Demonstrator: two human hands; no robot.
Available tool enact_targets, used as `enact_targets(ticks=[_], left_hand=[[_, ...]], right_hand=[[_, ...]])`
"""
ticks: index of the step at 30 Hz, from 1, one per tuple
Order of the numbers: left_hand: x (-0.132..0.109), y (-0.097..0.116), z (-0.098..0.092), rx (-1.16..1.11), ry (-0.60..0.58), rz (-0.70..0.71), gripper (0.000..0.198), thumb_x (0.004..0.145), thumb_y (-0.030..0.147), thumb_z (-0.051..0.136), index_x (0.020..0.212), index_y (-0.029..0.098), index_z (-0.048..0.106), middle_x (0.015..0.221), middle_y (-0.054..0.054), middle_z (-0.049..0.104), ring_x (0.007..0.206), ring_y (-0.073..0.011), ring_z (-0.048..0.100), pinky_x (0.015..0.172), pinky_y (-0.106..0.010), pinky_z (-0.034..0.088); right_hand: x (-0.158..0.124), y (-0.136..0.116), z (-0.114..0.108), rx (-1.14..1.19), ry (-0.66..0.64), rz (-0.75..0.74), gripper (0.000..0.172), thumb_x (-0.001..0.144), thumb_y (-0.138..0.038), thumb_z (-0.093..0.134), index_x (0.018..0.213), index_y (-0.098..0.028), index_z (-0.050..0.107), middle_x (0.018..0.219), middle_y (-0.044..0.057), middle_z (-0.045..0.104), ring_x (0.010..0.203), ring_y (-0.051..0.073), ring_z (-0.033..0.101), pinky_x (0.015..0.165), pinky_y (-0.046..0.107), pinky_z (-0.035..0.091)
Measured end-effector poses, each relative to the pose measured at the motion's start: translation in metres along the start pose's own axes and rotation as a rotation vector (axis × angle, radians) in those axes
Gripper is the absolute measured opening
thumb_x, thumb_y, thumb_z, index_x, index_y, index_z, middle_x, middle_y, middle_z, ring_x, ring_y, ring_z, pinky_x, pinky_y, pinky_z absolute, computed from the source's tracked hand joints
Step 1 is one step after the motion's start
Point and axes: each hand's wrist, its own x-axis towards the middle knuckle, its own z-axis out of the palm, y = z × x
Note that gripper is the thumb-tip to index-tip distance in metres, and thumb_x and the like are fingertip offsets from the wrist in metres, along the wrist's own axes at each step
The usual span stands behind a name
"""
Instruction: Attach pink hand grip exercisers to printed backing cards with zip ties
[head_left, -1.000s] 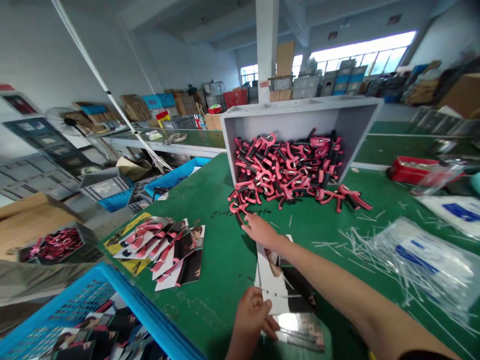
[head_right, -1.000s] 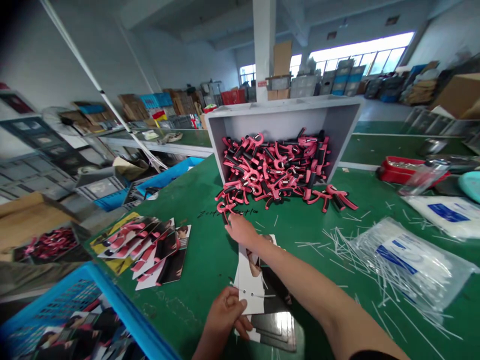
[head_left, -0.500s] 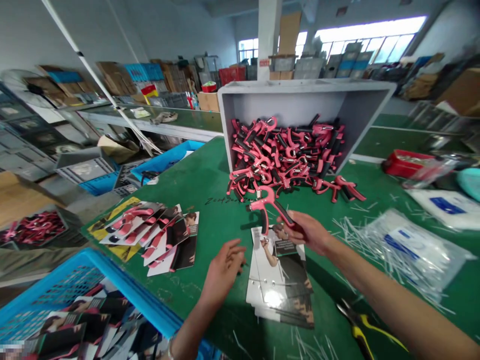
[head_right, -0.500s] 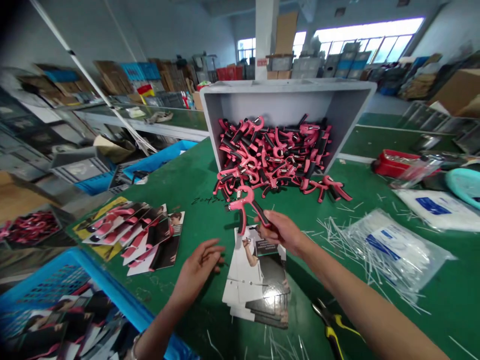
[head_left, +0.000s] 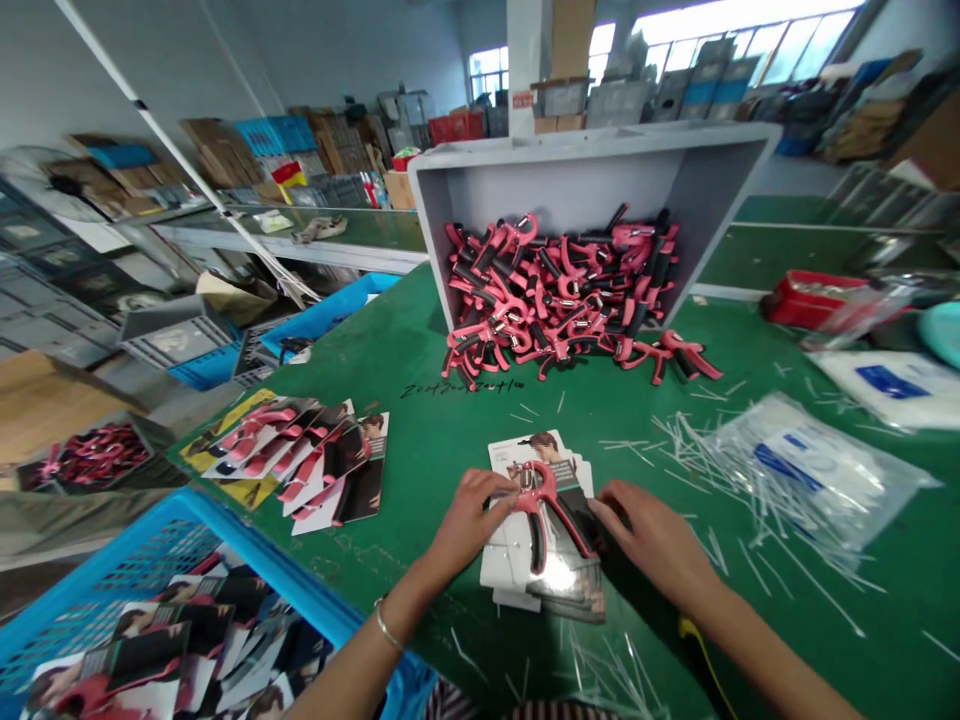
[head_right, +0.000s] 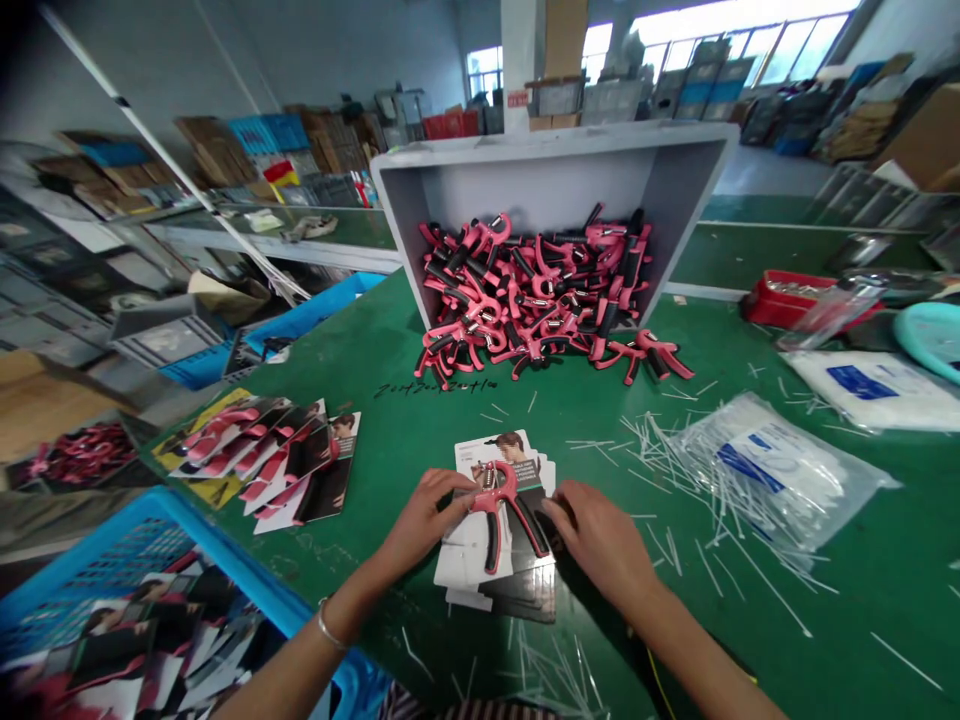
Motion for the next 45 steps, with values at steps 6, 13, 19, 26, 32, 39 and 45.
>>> enact_targets(ticks=[6, 13, 19, 26, 32, 39, 45], left_hand=[[0.036, 0.004, 0.012, 0.033, 0.066, 0.009, 0.023, 0.091, 0.019, 0.053, 0.108, 0.022, 0.068, 0.113, -0.005, 0.068, 0.109, -0.0211, 0.056, 0.100, -0.040, 0.036], [0.030, 0.008, 0.034, -0.146, 0.068, -0.057, 0.009, 0.085, 0.024, 0.064, 0.089, 0.022, 0.073, 0.091, -0.002, 0.072, 0.094, -0.0197, 0.058, 0.089, -0.033, 0.042], [0.026, 0.007, 0.034, -0.162, 0.091, -0.098, 0.009, 0.086, 0.024, 0.063, 0.087, 0.022, 0.072, 0.090, -0.002, 0.071, 0.093, -0.0197, 0.057, 0.088, -0.032, 0.042], [0.025, 0.012, 0.031, -0.179, 0.052, -0.083, 0.009, 0.086, 0.023, 0.063, 0.087, 0.022, 0.072, 0.092, -0.002, 0.072, 0.094, -0.0199, 0.058, 0.090, -0.033, 0.041], [0.024, 0.011, 0.031, -0.161, 0.041, -0.071, 0.009, 0.086, 0.022, 0.063, 0.087, 0.022, 0.072, 0.092, -0.002, 0.072, 0.095, -0.0199, 0.058, 0.092, -0.034, 0.040], [0.025, 0.008, 0.034, -0.136, 0.053, -0.054, 0.007, 0.085, 0.022, 0.064, 0.086, 0.023, 0.071, 0.091, -0.001, 0.072, 0.094, -0.0197, 0.059, 0.091, -0.035, 0.040], [0.023, 0.007, 0.032, -0.127, 0.028, -0.026, 0.007, 0.086, 0.022, 0.064, 0.086, 0.023, 0.071, 0.094, -0.002, 0.073, 0.097, -0.0198, 0.060, 0.095, -0.035, 0.039]], right_hand=[[0.013, -0.016, 0.027, 0.047, -0.122, -0.344, 0.010, 0.093, -0.023, 0.055, 0.097, -0.024, 0.065, 0.104, 0.006, 0.060, 0.100, 0.022, 0.055, 0.088, 0.036, 0.045], [0.040, -0.010, 0.045, 0.413, -0.003, -0.171, 0.012, 0.090, -0.026, 0.061, 0.081, -0.020, 0.066, 0.087, 0.002, 0.062, 0.087, 0.019, 0.058, 0.083, 0.031, 0.044], [0.042, -0.010, 0.041, 0.545, -0.055, -0.088, 0.019, 0.090, -0.031, 0.059, 0.079, -0.019, 0.069, 0.081, 0.001, 0.063, 0.081, 0.018, 0.058, 0.076, 0.029, 0.042], [0.045, -0.009, 0.034, 0.479, -0.162, -0.187, 0.018, 0.089, -0.029, 0.060, 0.077, -0.020, 0.070, 0.078, 0.000, 0.063, 0.082, 0.018, 0.058, 0.078, 0.029, 0.041], [0.047, -0.010, 0.033, 0.439, -0.163, -0.194, 0.019, 0.089, -0.031, 0.061, 0.078, -0.021, 0.072, 0.076, 0.001, 0.063, 0.079, 0.018, 0.057, 0.077, 0.030, 0.041], [0.046, -0.012, 0.032, 0.434, -0.150, -0.207, 0.018, 0.089, -0.032, 0.061, 0.080, -0.022, 0.072, 0.079, 0.001, 0.065, 0.083, 0.019, 0.057, 0.080, 0.031, 0.041], [0.046, -0.011, 0.035, 0.437, -0.161, -0.186, 0.019, 0.089, -0.033, 0.061, 0.079, -0.021, 0.072, 0.079, 0.002, 0.064, 0.084, 0.020, 0.057, 0.080, 0.032, 0.041]])
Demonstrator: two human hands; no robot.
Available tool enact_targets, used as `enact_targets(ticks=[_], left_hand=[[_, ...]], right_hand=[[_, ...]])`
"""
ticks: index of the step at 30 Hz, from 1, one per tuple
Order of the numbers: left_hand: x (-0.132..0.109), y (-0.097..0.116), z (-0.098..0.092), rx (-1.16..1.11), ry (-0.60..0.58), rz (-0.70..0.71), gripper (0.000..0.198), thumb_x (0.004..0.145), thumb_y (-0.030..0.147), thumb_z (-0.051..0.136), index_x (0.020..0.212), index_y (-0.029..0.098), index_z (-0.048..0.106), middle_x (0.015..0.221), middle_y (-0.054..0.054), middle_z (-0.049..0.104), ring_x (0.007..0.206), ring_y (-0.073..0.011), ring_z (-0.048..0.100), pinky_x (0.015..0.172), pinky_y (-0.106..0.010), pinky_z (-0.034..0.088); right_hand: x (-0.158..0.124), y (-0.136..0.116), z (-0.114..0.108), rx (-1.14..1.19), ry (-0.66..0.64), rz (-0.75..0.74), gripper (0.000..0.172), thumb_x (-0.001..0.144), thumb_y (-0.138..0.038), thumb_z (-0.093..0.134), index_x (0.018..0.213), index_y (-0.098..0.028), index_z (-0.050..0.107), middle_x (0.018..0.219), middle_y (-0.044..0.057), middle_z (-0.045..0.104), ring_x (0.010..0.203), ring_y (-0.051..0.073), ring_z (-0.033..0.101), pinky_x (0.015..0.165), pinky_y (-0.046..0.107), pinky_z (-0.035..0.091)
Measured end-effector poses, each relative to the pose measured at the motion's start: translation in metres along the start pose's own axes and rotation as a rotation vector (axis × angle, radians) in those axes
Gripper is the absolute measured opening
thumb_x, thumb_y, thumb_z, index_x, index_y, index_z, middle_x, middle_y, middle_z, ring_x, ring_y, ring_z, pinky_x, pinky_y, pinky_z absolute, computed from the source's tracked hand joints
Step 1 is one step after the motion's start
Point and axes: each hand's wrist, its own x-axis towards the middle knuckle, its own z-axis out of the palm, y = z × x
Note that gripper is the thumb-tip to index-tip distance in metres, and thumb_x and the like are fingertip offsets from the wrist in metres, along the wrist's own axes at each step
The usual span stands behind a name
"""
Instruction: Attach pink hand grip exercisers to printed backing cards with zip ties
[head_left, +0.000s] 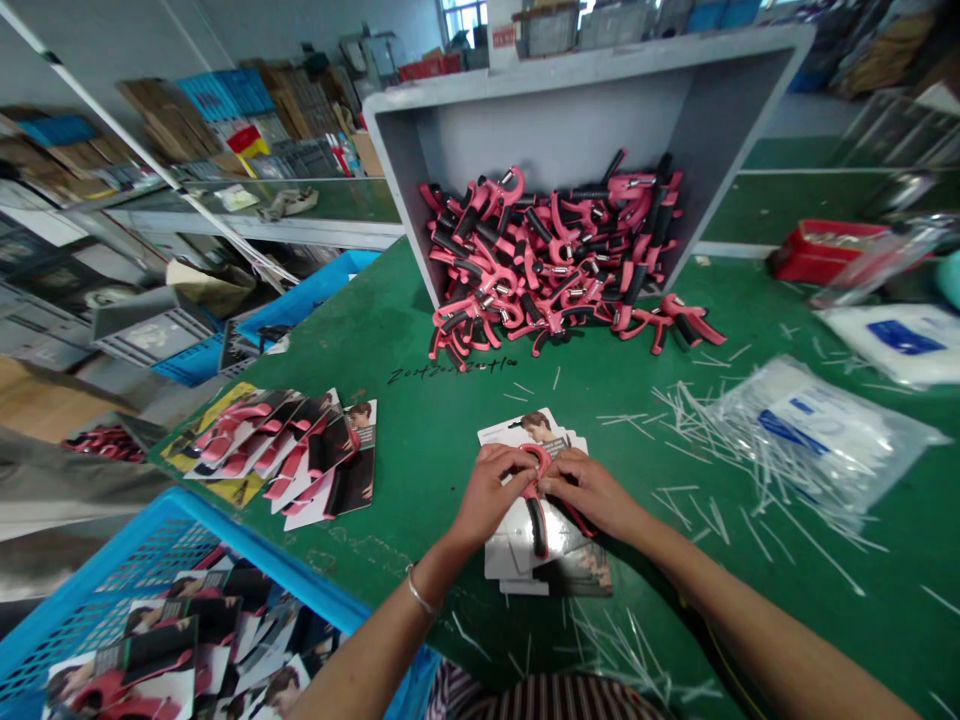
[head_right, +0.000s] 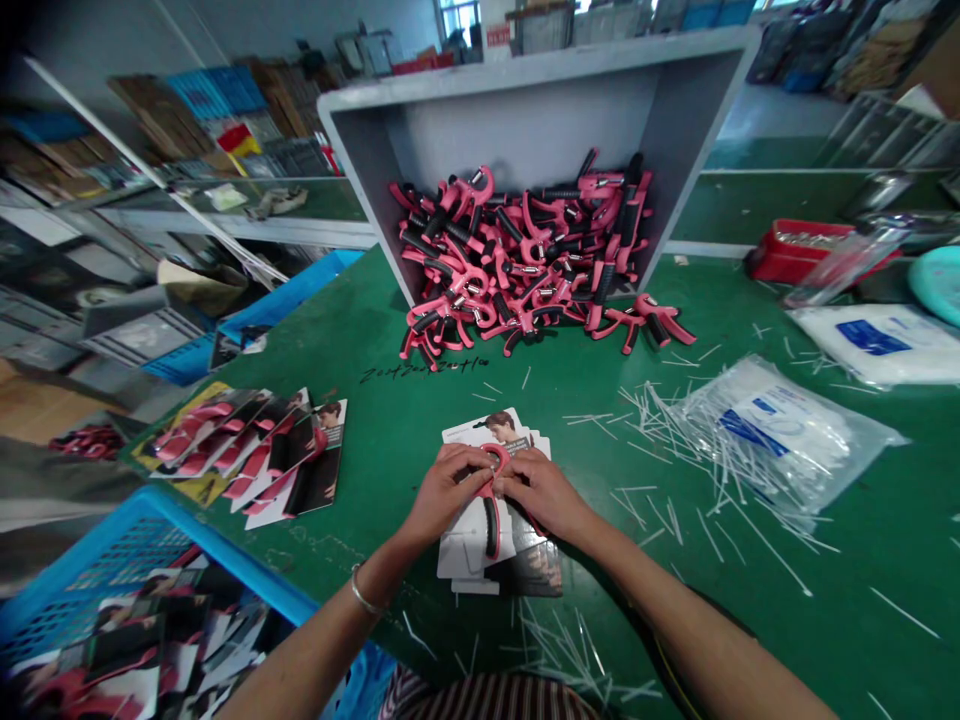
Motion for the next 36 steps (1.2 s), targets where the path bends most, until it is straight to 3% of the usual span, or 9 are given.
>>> enact_targets(ticks=[6, 12, 16, 21, 25, 30, 32, 34, 36], left_hand=[[0.002, 0.001, -0.011, 0.018, -0.111, 0.024, 0.012, 0.088, 0.028, 0.062, 0.083, 0.023, 0.072, 0.092, -0.001, 0.073, 0.096, -0.0203, 0.060, 0.093, -0.035, 0.039], [0.006, 0.020, -0.014, 0.159, 0.019, -0.027, 0.012, 0.087, 0.023, 0.060, 0.078, 0.021, 0.067, 0.084, -0.001, 0.070, 0.089, -0.0203, 0.058, 0.089, -0.035, 0.039], [-0.014, 0.037, 0.003, 0.260, 0.097, 0.067, 0.011, 0.089, 0.020, 0.055, 0.085, 0.020, 0.065, 0.089, -0.004, 0.069, 0.094, -0.0217, 0.057, 0.090, -0.038, 0.038], [-0.036, 0.031, 0.007, 0.253, -0.030, 0.220, 0.015, 0.091, 0.017, 0.051, 0.084, 0.020, 0.063, 0.086, -0.006, 0.068, 0.091, -0.0216, 0.058, 0.093, -0.040, 0.039], [-0.039, 0.021, 0.002, 0.169, 0.143, 0.125, 0.012, 0.092, 0.020, 0.051, 0.083, 0.019, 0.060, 0.087, -0.005, 0.067, 0.090, -0.0202, 0.058, 0.086, -0.037, 0.044], [-0.057, 0.029, 0.008, 0.491, -0.158, 0.334, 0.014, 0.091, 0.015, 0.050, 0.084, 0.017, 0.062, 0.091, -0.008, 0.066, 0.094, -0.0241, 0.056, 0.092, -0.044, 0.041], [-0.069, 0.036, 0.001, 0.564, -0.082, 0.232, 0.015, 0.089, 0.026, 0.058, 0.099, 0.016, 0.061, 0.106, -0.011, 0.064, 0.104, -0.0275, 0.054, 0.095, -0.046, 0.040], [-0.081, 0.040, -0.008, 0.624, 0.044, 0.082, 0.049, 0.081, 0.044, 0.068, 0.115, 0.012, 0.056, 0.115, -0.016, 0.059, 0.109, -0.0319, 0.052, 0.094, -0.049, 0.040], [-0.090, 0.040, -0.014, 0.687, 0.071, -0.017, 0.062, 0.075, 0.054, 0.070, 0.116, 0.010, 0.055, 0.109, -0.017, 0.059, 0.101, -0.0335, 0.054, 0.087, -0.050, 0.044]], right_hand=[[0.000, 0.004, 0.007, 0.002, 0.084, 0.044, 0.023, 0.090, -0.034, 0.058, 0.075, -0.019, 0.069, 0.076, 0.002, 0.061, 0.080, 0.019, 0.056, 0.077, 0.031, 0.041], [-0.009, 0.005, 0.016, -0.032, 0.077, 0.011, 0.013, 0.087, -0.023, 0.060, 0.099, -0.022, 0.064, 0.090, 0.003, 0.060, 0.089, 0.021, 0.055, 0.082, 0.034, 0.042], [-0.013, 0.007, 0.023, 0.055, 0.164, 0.031, 0.016, 0.089, -0.022, 0.056, 0.105, -0.022, 0.056, 0.085, 0.001, 0.058, 0.077, 0.018, 0.055, 0.073, 0.030, 0.044], [-0.015, 0.006, 0.030, 0.104, 0.204, 0.056, 0.009, 0.089, -0.022, 0.055, 0.098, -0.021, 0.054, 0.083, 0.001, 0.059, 0.075, 0.017, 0.056, 0.071, 0.030, 0.045], [-0.013, 0.006, 0.035, 0.105, 0.215, 0.094, 0.008, 0.087, -0.023, 0.058, 0.094, -0.021, 0.055, 0.080, -0.001, 0.059, 0.070, 0.016, 0.055, 0.066, 0.028, 0.044], [-0.011, 0.004, 0.034, 0.012, 0.218, 0.046, 0.005, 0.090, -0.024, 0.057, 0.094, -0.020, 0.056, 0.083, 0.001, 0.061, 0.075, 0.018, 0.057, 0.072, 0.031, 0.047], [-0.019, -0.004, 0.030, -0.130, 0.202, -0.014, 0.004, 0.092, -0.023, 0.056, 0.093, -0.020, 0.057, 0.088, 0.003, 0.062, 0.082, 0.019, 0.057, 0.078, 0.034, 0.046], [-0.031, -0.015, 0.027, -0.321, 0.131, -0.103, 0.008, 0.095, -0.022, 0.053, 0.092, -0.020, 0.060, 0.092, 0.005, 0.062, 0.090, 0.021, 0.055, 0.084, 0.037, 0.044], [-0.043, -0.026, 0.030, -0.523, 0.027, -0.177, 0.010, 0.094, -0.020, 0.053, 0.089, -0.019, 0.062, 0.089, 0.007, 0.062, 0.090, 0.024, 0.053, 0.083, 0.038, 0.043]])
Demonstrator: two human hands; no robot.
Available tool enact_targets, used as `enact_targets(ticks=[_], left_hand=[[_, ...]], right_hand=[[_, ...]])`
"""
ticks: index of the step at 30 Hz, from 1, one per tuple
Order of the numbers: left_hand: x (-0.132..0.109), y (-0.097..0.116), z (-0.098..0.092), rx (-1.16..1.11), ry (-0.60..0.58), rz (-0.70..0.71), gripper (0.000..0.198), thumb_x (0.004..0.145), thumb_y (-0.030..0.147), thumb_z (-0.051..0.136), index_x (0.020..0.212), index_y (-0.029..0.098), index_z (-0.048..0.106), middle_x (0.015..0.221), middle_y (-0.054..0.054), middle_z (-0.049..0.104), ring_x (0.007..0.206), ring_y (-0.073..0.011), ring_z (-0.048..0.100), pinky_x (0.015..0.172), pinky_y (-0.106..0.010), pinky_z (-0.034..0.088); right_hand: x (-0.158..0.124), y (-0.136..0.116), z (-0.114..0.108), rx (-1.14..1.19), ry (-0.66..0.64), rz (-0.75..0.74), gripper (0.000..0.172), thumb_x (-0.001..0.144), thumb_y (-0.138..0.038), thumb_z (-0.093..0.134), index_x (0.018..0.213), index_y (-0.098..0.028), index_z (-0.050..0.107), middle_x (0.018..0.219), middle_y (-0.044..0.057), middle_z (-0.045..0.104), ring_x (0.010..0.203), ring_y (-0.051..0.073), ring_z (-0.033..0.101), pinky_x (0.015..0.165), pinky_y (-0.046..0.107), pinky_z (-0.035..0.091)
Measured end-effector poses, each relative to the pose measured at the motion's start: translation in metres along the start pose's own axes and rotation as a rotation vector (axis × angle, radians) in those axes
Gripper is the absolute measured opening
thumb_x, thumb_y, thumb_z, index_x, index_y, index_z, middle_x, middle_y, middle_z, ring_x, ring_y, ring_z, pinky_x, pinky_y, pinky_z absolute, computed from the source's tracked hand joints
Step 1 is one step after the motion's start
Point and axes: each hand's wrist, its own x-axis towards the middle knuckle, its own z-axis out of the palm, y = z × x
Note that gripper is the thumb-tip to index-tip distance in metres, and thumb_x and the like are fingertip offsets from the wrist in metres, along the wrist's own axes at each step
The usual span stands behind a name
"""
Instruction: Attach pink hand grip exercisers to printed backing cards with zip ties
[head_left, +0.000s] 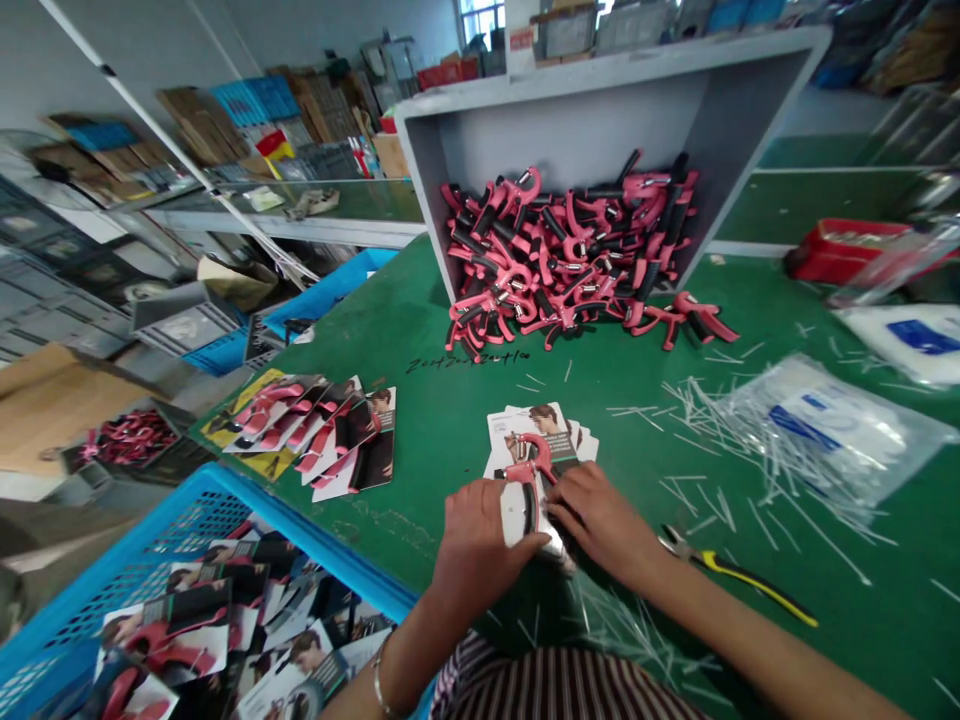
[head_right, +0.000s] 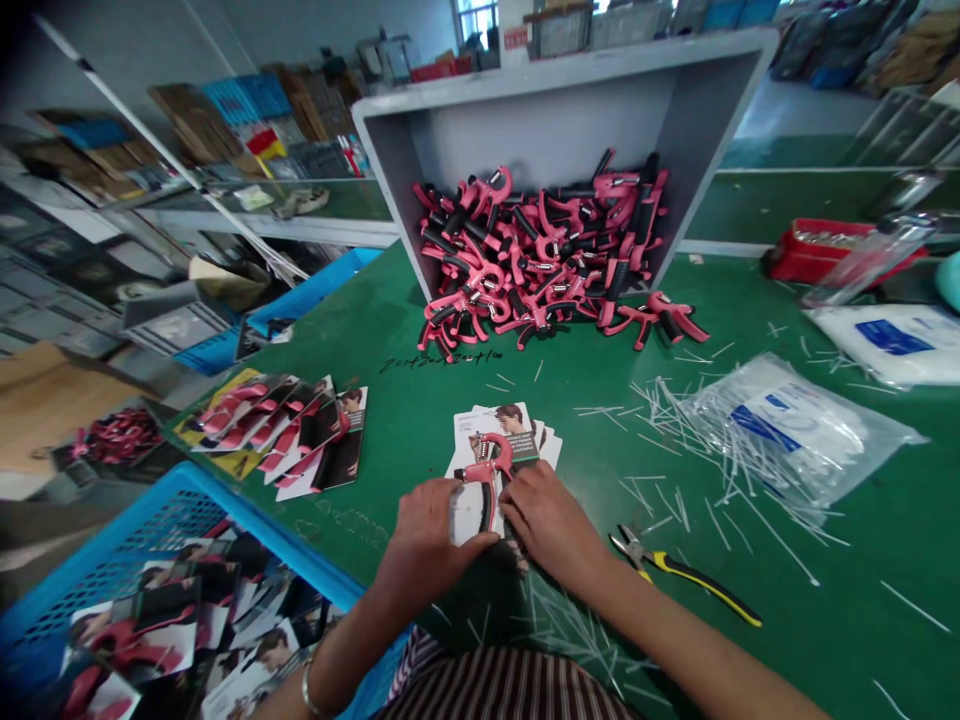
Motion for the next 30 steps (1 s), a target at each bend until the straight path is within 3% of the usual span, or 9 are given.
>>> enact_targets(ticks=[3, 6, 11, 15, 19, 23, 30], left_hand=[[-0.006, -0.006, 0.007, 0.018, -0.067, -0.013, 0.030, 0.082, 0.039, 0.065, 0.097, 0.013, 0.060, 0.092, -0.013, 0.060, 0.090, -0.0296, 0.057, 0.080, -0.045, 0.047], [-0.005, -0.013, 0.016, -0.059, -0.058, -0.043, 0.002, 0.081, 0.016, 0.059, 0.083, 0.015, 0.059, 0.082, -0.009, 0.059, 0.084, -0.0253, 0.058, 0.078, -0.040, 0.048], [-0.003, -0.029, 0.005, -0.439, -0.142, -0.119, 0.017, 0.087, 0.016, 0.058, 0.104, 0.017, 0.061, 0.096, -0.007, 0.066, 0.086, -0.0192, 0.062, 0.082, -0.033, 0.049], [0.000, -0.033, -0.001, -0.598, -0.180, -0.074, 0.014, 0.091, 0.016, 0.054, 0.091, 0.021, 0.068, 0.090, -0.002, 0.067, 0.088, -0.0163, 0.062, 0.083, -0.029, 0.046], [0.004, -0.024, 0.016, -0.693, -0.145, -0.042, 0.013, 0.088, 0.013, 0.058, 0.087, 0.019, 0.069, 0.088, -0.003, 0.066, 0.086, -0.0160, 0.061, 0.082, -0.028, 0.046], [0.003, -0.019, 0.035, -0.823, -0.127, -0.036, 0.013, 0.085, 0.013, 0.064, 0.094, 0.019, 0.070, 0.093, -0.005, 0.068, 0.089, -0.0166, 0.062, 0.082, -0.028, 0.048], [0.002, -0.006, 0.037, -0.883, -0.049, -0.114, 0.010, 0.085, 0.014, 0.065, 0.090, 0.019, 0.072, 0.088, -0.004, 0.069, 0.084, -0.0159, 0.063, 0.078, -0.027, 0.049]], right_hand=[[-0.004, -0.016, 0.007, -0.271, -0.095, -0.086, 0.009, 0.089, -0.015, 0.058, 0.082, -0.016, 0.064, 0.081, 0.010, 0.063, 0.083, 0.026, 0.052, 0.076, 0.040, 0.043], [0.003, -0.023, 0.018, -0.438, -0.092, -0.126, 0.011, 0.086, -0.008, 0.058, 0.080, -0.014, 0.065, 0.080, 0.013, 0.065, 0.082, 0.028, 0.053, 0.074, 0.041, 0.042], [0.007, -0.022, 0.015, -0.377, -0.065, -0.088, 0.011, 0.090, -0.012, 0.055, 0.083, -0.015, 0.063, 0.081, 0.012, 0.064, 0.083, 0.027, 0.051, 0.075, 0.040, 0.041], [-0.002, -0.028, 0.006, -0.174, -0.061, -0.013, 0.006, 0.091, -0.017, 0.055, 0.088, -0.018, 0.061, 0.088, 0.008, 0.062, 0.088, 0.025, 0.049, 0.078, 0.039, 0.038], [-0.006, -0.029, 0.003, 0.001, -0.060, -0.020, 0.006, 0.093, -0.018, 0.054, 0.091, -0.019, 0.060, 0.091, 0.006, 0.061, 0.091, 0.024, 0.048, 0.080, 0.038, 0.036], [-0.006, -0.015, 0.000, 0.091, -0.060, -0.016, 0.007, 0.095, -0.021, 0.055, 0.094, -0.021, 0.062, 0.091, 0.005, 0.062, 0.091, 0.023, 0.049, 0.082, 0.038, 0.036], [-0.014, 0.007, -0.001, 0.167, -0.014, -0.011, 0.008, 0.095, -0.025, 0.056, 0.096, -0.022, 0.064, 0.089, 0.004, 0.066, 0.089, 0.021, 0.052, 0.082, 0.037, 0.037]])
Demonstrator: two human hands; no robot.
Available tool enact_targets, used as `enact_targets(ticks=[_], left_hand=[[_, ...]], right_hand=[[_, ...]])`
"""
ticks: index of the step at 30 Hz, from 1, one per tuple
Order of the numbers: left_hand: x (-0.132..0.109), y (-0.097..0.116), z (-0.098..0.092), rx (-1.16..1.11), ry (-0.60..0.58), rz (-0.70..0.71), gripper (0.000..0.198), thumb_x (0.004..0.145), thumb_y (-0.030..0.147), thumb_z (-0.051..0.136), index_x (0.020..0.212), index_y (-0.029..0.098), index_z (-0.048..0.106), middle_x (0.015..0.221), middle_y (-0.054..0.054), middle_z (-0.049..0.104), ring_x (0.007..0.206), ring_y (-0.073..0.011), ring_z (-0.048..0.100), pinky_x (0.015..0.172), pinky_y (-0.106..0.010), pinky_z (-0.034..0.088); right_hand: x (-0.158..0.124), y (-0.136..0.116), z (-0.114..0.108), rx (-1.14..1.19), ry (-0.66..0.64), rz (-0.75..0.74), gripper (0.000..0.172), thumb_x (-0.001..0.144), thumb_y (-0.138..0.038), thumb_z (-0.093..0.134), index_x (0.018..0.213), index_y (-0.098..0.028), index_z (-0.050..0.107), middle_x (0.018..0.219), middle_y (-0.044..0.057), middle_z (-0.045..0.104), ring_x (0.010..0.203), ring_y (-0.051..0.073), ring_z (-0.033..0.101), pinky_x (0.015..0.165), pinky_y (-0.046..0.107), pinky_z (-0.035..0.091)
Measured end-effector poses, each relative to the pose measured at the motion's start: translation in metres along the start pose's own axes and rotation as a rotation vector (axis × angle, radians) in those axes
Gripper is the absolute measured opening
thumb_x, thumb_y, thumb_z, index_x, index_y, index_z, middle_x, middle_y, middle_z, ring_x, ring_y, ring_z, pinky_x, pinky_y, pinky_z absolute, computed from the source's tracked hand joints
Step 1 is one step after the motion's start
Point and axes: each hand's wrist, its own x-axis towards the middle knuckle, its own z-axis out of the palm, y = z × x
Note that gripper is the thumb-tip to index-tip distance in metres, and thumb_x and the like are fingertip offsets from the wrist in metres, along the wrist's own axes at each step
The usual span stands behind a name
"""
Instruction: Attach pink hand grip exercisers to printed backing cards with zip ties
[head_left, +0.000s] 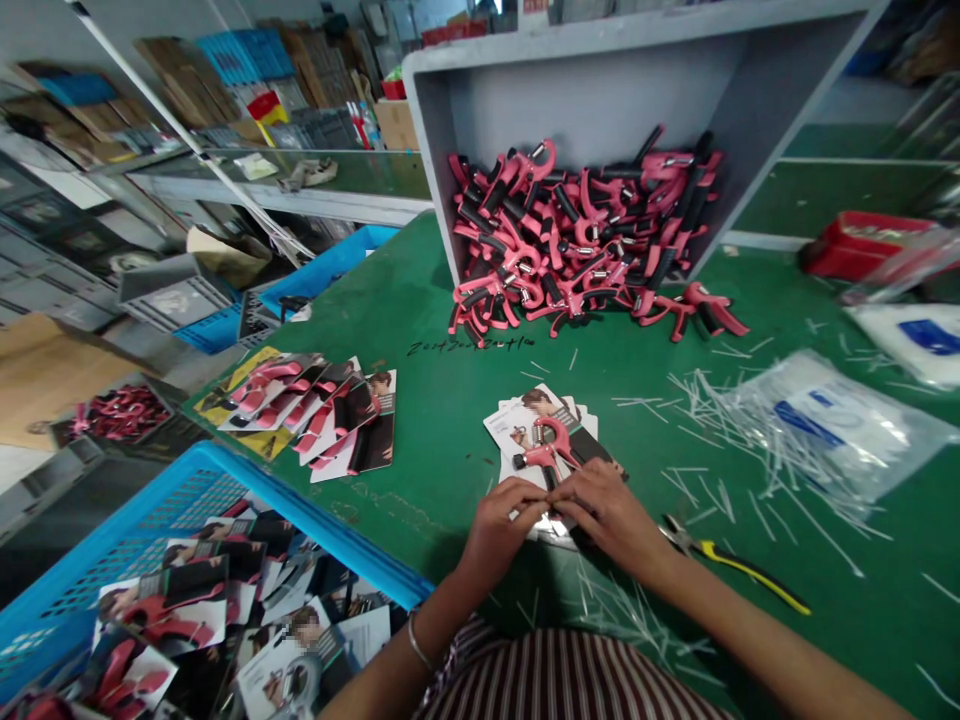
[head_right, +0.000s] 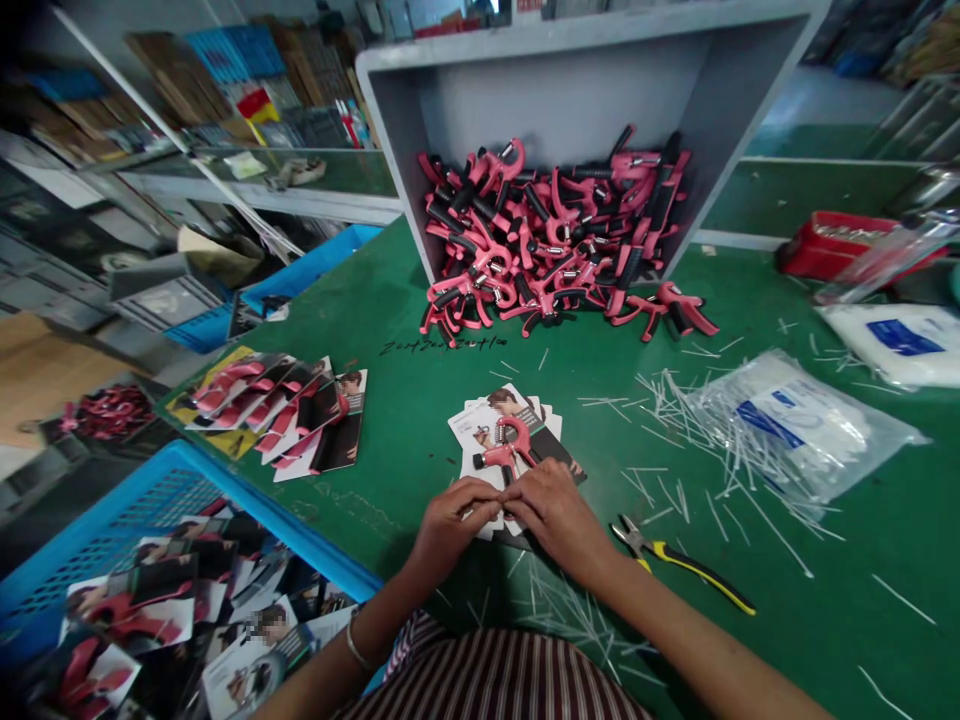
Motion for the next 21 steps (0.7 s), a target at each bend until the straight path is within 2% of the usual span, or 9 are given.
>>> enact_targets(ticks=[5, 9, 21], left_hand=[[0.004, 0.007, 0.004, -0.002, -0.012, -0.067, 0.011, 0.085, 0.015, 0.064, 0.088, 0.020, 0.073, 0.088, -0.004, 0.070, 0.084, -0.0165, 0.065, 0.079, -0.027, 0.050], [0.005, 0.008, 0.007, 0.004, -0.001, -0.071, 0.010, 0.085, 0.017, 0.064, 0.089, 0.020, 0.073, 0.089, -0.004, 0.070, 0.085, -0.0173, 0.065, 0.080, -0.028, 0.051], [0.004, 0.009, 0.009, 0.014, -0.007, -0.037, 0.010, 0.085, 0.015, 0.065, 0.089, 0.019, 0.073, 0.089, -0.005, 0.071, 0.086, -0.0175, 0.065, 0.080, -0.028, 0.051]], right_hand=[[-0.007, 0.009, -0.010, -0.104, 0.014, 0.016, 0.013, 0.094, -0.027, 0.058, 0.088, -0.019, 0.064, 0.086, 0.005, 0.066, 0.087, 0.021, 0.053, 0.084, 0.038, 0.038], [-0.009, 0.009, -0.016, -0.094, 0.013, -0.008, 0.015, 0.096, -0.026, 0.055, 0.089, -0.018, 0.065, 0.088, 0.006, 0.065, 0.087, 0.020, 0.054, 0.083, 0.036, 0.041], [-0.005, 0.008, -0.009, -0.060, -0.005, -0.002, 0.011, 0.095, -0.025, 0.055, 0.089, -0.018, 0.062, 0.089, 0.006, 0.064, 0.087, 0.020, 0.056, 0.082, 0.034, 0.042]])
